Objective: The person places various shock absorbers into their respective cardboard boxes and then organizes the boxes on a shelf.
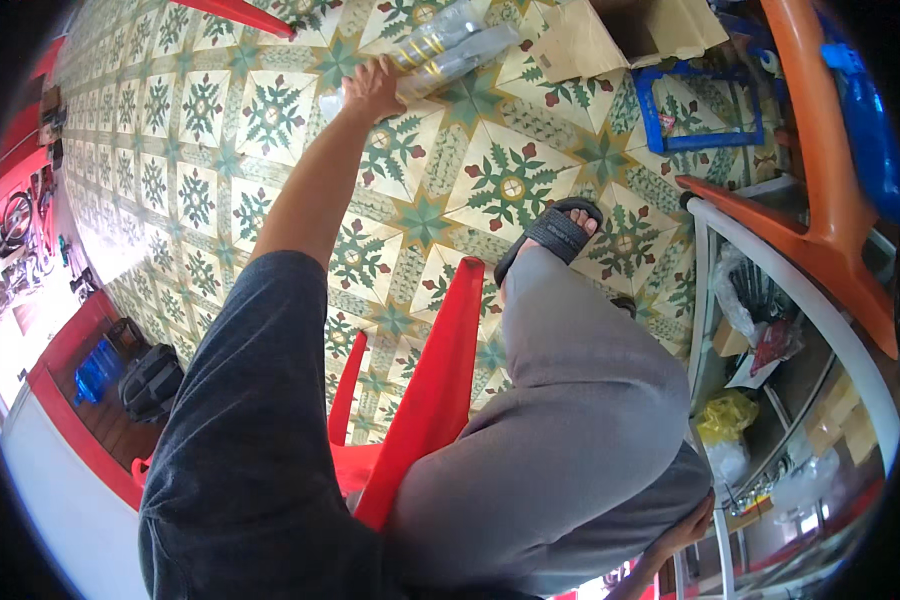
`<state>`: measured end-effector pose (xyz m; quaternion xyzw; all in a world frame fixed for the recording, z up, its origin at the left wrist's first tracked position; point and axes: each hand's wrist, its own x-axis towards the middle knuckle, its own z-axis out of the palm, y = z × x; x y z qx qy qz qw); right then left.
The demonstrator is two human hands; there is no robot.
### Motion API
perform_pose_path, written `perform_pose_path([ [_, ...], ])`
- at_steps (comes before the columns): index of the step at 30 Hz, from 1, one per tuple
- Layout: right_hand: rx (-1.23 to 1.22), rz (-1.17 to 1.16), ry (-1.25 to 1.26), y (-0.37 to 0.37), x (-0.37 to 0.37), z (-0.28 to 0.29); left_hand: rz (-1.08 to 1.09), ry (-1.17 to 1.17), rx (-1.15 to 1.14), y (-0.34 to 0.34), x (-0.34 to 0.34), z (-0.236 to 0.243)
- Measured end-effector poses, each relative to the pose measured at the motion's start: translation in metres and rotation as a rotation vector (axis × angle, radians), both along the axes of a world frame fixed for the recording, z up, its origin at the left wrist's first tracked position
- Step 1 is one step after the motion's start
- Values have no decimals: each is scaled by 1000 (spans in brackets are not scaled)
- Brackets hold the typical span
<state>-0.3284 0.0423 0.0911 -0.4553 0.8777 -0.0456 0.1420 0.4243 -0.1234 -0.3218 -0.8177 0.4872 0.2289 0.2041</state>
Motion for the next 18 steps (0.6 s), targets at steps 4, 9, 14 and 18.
perform_pose_path([
  [4, -20, 29, -33, -1, 0, 1, 2, -50, -139, 2, 2, -12],
  [9, -10, 3, 0, 0, 1, 4, 131, -9, -106, 15, -26, -12],
  [14, -15, -17, 56, -4, 13, 3, 369, 128, -117, 34, -62, 1],
  [18, -41, 22, -27, -10, 17, 2, 402, 635, 24, 87, -65, 9],
])
